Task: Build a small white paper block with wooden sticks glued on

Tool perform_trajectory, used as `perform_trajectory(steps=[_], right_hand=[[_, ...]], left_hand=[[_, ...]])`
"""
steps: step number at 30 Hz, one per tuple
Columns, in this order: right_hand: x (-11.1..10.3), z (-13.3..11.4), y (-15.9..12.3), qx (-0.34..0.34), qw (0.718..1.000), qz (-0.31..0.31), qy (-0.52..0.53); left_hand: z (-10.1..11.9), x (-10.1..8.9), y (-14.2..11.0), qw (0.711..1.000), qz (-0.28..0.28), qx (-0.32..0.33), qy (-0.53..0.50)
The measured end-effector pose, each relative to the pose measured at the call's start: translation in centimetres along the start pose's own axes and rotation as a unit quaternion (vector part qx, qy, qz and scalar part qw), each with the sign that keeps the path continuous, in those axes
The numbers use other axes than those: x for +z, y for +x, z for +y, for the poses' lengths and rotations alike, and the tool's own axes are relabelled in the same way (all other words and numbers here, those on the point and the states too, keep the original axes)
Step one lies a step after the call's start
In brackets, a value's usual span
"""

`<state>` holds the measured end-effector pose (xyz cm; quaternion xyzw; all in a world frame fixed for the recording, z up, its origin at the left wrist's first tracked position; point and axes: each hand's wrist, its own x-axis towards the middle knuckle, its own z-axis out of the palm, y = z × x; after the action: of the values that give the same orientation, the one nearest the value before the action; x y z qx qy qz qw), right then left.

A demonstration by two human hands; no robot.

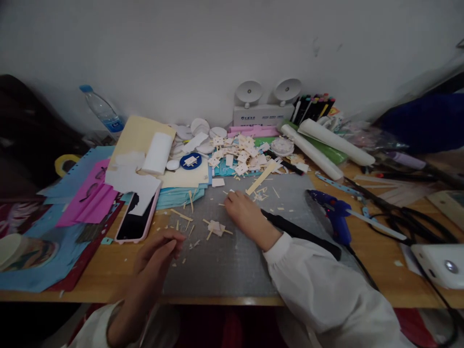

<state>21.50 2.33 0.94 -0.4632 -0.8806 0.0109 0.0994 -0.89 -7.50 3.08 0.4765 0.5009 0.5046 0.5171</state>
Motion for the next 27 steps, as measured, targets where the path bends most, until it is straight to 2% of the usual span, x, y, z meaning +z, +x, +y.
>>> perform_trajectory(steps=[5, 11, 20, 27], right_hand=[[0.5, -0.6, 0.9, -0.007, 0.998, -0.031, -0.049], [0.4, 0.2, 0.7, 0.002, 0.999, -0.027, -0.048], [0.6, -0.2, 1.5, -0.028, 0.999, -0.028, -0.007], [0.9, 0.0, 2.0, 0.009, 0.995, 0.015, 0.093]], left_hand=[[-0.7, -1.1, -0.4, 0.999, 0.023, -0.027, 0.000], [-1.2, -1.9, -0.5, 0.997, 0.050, -0.050, 0.014], [-1.1, -1.2, -0.2, 0.997, 0.048, -0.054, 0.000], [-1.2, -1.7, -0.5, 0.997, 0.051, -0.052, -0.001]])
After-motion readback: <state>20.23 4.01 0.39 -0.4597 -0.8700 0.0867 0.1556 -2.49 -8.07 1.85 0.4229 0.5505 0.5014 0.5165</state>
